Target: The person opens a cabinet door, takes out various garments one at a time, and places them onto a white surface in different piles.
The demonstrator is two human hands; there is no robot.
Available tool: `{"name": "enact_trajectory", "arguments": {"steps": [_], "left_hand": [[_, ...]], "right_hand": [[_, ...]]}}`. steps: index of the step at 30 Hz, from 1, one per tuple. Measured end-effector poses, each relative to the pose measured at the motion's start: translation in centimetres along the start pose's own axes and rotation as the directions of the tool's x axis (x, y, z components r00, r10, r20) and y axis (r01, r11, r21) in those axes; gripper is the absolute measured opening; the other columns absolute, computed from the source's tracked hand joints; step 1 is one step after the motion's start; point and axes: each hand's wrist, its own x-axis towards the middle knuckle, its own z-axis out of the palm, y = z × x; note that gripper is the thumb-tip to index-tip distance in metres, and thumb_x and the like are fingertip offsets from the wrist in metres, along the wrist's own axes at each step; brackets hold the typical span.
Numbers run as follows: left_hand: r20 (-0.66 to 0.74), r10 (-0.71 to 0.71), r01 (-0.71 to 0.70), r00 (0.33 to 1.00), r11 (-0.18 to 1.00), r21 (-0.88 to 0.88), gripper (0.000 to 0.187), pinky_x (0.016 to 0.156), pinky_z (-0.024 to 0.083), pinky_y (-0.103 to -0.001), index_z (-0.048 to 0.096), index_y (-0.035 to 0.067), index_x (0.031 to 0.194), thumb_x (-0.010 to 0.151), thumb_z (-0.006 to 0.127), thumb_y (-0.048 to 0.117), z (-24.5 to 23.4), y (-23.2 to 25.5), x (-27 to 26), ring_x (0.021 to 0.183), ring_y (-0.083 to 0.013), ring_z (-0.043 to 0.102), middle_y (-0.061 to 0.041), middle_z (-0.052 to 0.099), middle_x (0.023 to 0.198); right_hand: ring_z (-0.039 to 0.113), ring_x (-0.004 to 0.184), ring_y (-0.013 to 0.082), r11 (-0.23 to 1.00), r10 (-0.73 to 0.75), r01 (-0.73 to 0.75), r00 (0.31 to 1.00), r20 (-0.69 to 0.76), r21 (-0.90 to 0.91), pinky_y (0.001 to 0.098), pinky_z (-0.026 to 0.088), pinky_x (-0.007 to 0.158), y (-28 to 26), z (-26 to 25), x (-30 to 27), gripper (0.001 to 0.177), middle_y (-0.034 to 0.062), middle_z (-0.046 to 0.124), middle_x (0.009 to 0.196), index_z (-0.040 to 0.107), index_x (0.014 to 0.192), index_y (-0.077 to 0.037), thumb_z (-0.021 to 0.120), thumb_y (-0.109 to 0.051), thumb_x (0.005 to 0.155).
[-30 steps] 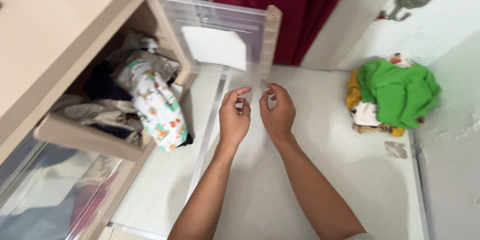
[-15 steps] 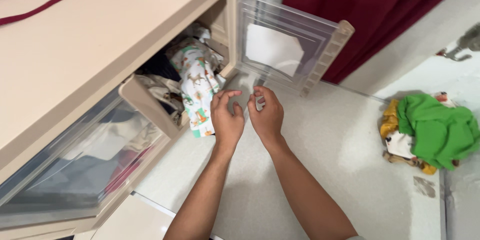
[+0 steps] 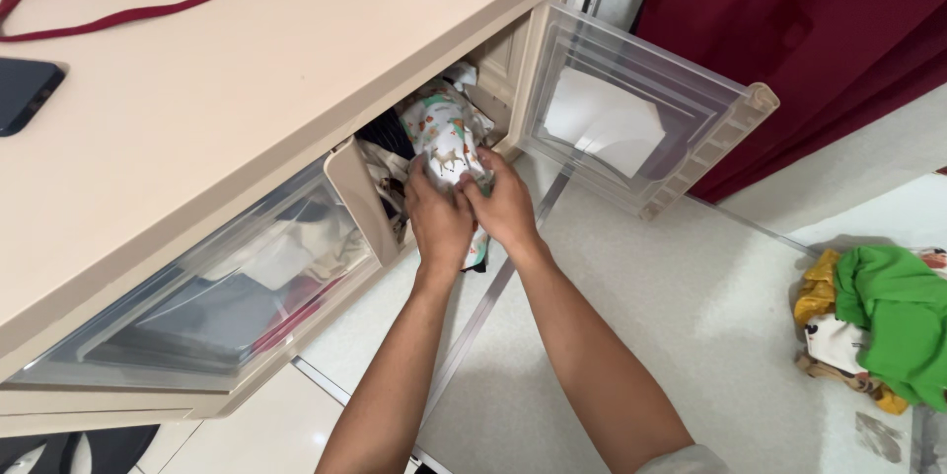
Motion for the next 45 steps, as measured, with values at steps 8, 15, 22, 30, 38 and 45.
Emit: {"name": "enact_trajectory", "arguments": {"steps": [8,15,22,30,38,45], "left_hand": [[0.12,-0.213,0.231,0.97,0.959,-0.162,0.041,0.071,0.056,-0.037,0.061,-0.003,0.132,0.094,0.064,0.013,-0.3,0.6,0.3,0.078,-0.027,0.073,-0.018,0.074,0.094],[0.104,-0.068,0.093,0.992,0.961,-0.262,0.022,0.071,0.051,-0.033,0.069,-0.001,0.112,0.094,0.068,0.013,0.0,3.7,-1.0,0.081,-0.0224,0.064,-0.013,0.07,0.101],[0.037,0.294,-0.281,0.955,0.938,-0.201,0.026,0.086,0.047,-0.038,0.069,0.006,0.099,0.079,0.084,0.01,0.6,5.8,-3.6,0.102,-0.0314,0.057,-0.015,0.056,0.112],[0.344,0.118,-0.075,0.932,0.988,-0.136,0.032,0.09,0.048,-0.038,0.063,0.007,0.097,0.079,0.087,0.018,3.5,2.3,-6.3,0.105,-0.0324,0.058,-0.012,0.061,0.102],[0.065,0.036,-0.042,0.997,0.995,0.087,0.047,0.109,0.032,-0.056,0.055,0.001,0.109,0.068,0.076,0.005,2.3,-0.6,-6.4,0.128,-0.0482,0.039,-0.032,0.042,0.129],[0.053,-0.091,0.091,0.994,0.996,0.008,0.061,0.101,0.046,-0.048,0.045,-0.002,0.133,0.083,0.077,0.011,1.1,-1.9,-2.6,0.12,-0.0433,0.055,-0.029,0.053,0.131]], "right_hand": [[0.072,0.087,0.0171,0.922,0.3,-0.302,0.953,0.045,0.243,0.0298,0.057,0.078,0.6,1.3,-0.5,0.037,0.0123,0.078,0.104,0.07,0.124,-0.003,0.068,-0.002,0.087],[0.065,0.087,0.0098,0.726,0.336,-0.255,0.942,-0.006,0.639,0.0244,0.053,0.078,0.3,-1.2,-0.4,0.02,0.0023,0.07,0.096,0.065,0.106,-0.001,0.055,0.005,0.09],[0.05,0.078,0.0073,0.686,0.32,-0.124,0.936,-0.145,0.717,0.0227,0.041,0.07,2.7,-5.8,-2.2,0.015,-0.002,0.056,0.084,0.058,0.087,-0.002,0.047,0.004,0.08],[0.048,0.07,0.0055,0.854,0.427,-0.307,0.875,-0.229,0.419,0.0236,0.04,0.062,3.6,-7.0,-4.8,0.013,-0.004,0.055,0.076,0.069,0.099,-0.004,0.059,-0.009,0.092],[0.055,0.076,0.0152,0.922,0.384,-0.378,0.921,-0.065,0.087,0.0296,0.047,0.068,3.1,-5.1,-4.6,0.025,0.007,0.058,0.09,0.079,0.111,-0.014,0.078,-0.027,0.089],[0.063,0.116,0.0343,0.999,-0.035,0.035,0.996,-0.078,0.006,0.04,0.05,0.1,2.8,-2.0,-1.9,0.042,0.0166,0.063,0.123,0.072,0.121,-0.009,0.079,-0.021,0.082]]}}
